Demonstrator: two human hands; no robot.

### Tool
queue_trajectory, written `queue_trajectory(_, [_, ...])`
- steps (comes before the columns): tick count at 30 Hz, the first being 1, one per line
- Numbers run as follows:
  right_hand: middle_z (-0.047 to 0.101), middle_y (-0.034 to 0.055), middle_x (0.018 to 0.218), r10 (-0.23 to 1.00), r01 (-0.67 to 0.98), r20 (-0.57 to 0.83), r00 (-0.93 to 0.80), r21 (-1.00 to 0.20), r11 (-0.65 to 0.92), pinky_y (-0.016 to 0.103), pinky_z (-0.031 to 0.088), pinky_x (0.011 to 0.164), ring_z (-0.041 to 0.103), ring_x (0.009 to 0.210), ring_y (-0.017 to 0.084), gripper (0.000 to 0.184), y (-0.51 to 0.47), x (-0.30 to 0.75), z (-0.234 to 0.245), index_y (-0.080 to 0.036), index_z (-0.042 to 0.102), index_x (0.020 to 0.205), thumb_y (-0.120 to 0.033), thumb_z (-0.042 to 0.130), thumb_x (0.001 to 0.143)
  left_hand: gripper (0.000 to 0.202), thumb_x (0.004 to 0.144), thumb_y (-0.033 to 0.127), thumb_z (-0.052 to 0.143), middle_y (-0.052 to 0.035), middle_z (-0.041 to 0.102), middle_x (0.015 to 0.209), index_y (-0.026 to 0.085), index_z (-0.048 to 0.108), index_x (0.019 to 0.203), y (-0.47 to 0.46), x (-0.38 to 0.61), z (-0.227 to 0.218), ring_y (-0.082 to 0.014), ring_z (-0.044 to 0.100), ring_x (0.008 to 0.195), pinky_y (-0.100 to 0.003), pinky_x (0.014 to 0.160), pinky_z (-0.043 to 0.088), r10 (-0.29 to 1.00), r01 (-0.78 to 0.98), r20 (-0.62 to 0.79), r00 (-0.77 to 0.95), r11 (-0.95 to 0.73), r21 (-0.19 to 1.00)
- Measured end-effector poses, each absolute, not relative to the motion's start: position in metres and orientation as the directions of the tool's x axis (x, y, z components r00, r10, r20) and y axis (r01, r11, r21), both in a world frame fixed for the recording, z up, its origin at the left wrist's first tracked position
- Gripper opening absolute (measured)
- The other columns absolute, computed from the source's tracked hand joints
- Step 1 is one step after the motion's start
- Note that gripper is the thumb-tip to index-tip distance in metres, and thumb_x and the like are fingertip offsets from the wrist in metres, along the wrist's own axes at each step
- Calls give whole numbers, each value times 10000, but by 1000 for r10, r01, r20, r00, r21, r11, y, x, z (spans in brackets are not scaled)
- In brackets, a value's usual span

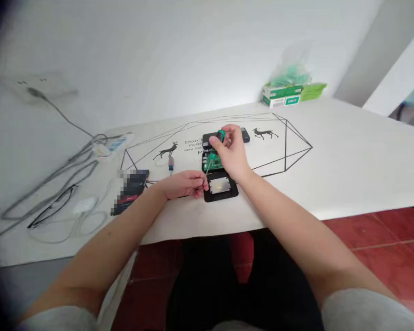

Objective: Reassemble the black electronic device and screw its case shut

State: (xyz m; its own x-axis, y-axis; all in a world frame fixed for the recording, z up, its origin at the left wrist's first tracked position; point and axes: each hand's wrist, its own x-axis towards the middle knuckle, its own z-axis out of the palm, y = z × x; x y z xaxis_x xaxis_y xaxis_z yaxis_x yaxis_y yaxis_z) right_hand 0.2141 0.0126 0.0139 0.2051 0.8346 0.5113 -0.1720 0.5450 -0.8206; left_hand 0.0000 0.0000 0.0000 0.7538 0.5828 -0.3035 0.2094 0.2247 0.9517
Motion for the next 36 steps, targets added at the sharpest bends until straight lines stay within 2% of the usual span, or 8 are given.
queue_trajectory(4, [445, -46, 867, 871, -199, 465, 161, -849, 490, 227, 428, 507, 431, 621, 82, 636, 15, 217, 12, -313, 475, 1097, -680, 847, 734, 283, 910, 432, 737, -29, 657, 911, 172, 627, 922, -8, 6, 4, -94, 598, 666, -212, 594, 508, 643, 281, -290, 709, 119, 952])
queue_trajectory(9, [482, -37, 905, 898, -251, 396, 194, -865, 436, 225, 457, 512, 516, 676, 103, 631, 17, 220, 12, -329, 480, 1106, -630, 881, 723, 169, 957, 362, 613, -21, 657, 932, 197, 580, 939, -14, 12, 7, -92, 567, 634, -192, 531, 460, 693, 329, -219, 687, -28, 944])
queue_trajectory(15, [509, -39, 915, 908, -285, 361, 212, -866, 411, 226, 470, 521, 522, 674, 101, 658, 17, 220, 13, -322, 475, 1088, -624, 904, 691, 181, 954, 383, 593, -20, 652, 936, 206, 556, 959, -13, 12, 6, -92, 557, 626, -188, 518, 440, 682, 334, -210, 700, -52, 941])
queue_trajectory(22, [493, -28, 931, 919, -244, 351, 177, -889, 387, 235, 487, 534, 532, 697, 111, 585, 20, 221, 9, -324, 451, 1104, -561, 869, 770, 157, 954, 353, 596, -25, 660, 925, 200, 561, 942, -15, 12, 7, -94, 558, 623, -186, 508, 458, 681, 359, -200, 705, -99, 928])
queue_trajectory(29, [499, -32, 910, 923, -218, 366, 118, -897, 384, 232, 483, 529, 515, 682, 110, 563, 21, 221, 9, -321, 451, 1099, -576, 844, 786, 115, 964, 312, 554, -13, 679, 879, 206, 532, 924, -19, 14, 8, -83, 525, 538, -194, 475, 428, 703, 427, -190, 685, -176, 887])
queue_trajectory(36, [493, -34, 933, 940, -216, 337, 58, -915, 341, 249, 510, 541, 512, 687, 111, 623, 23, 225, 7, -323, 464, 1082, -618, 875, 720, 92, 977, 279, 509, 29, 631, 731, 216, 515, 909, -21, 16, 11, -81, 468, 468, -202, 473, 392, 711, 469, -202, 673, -200, 860])
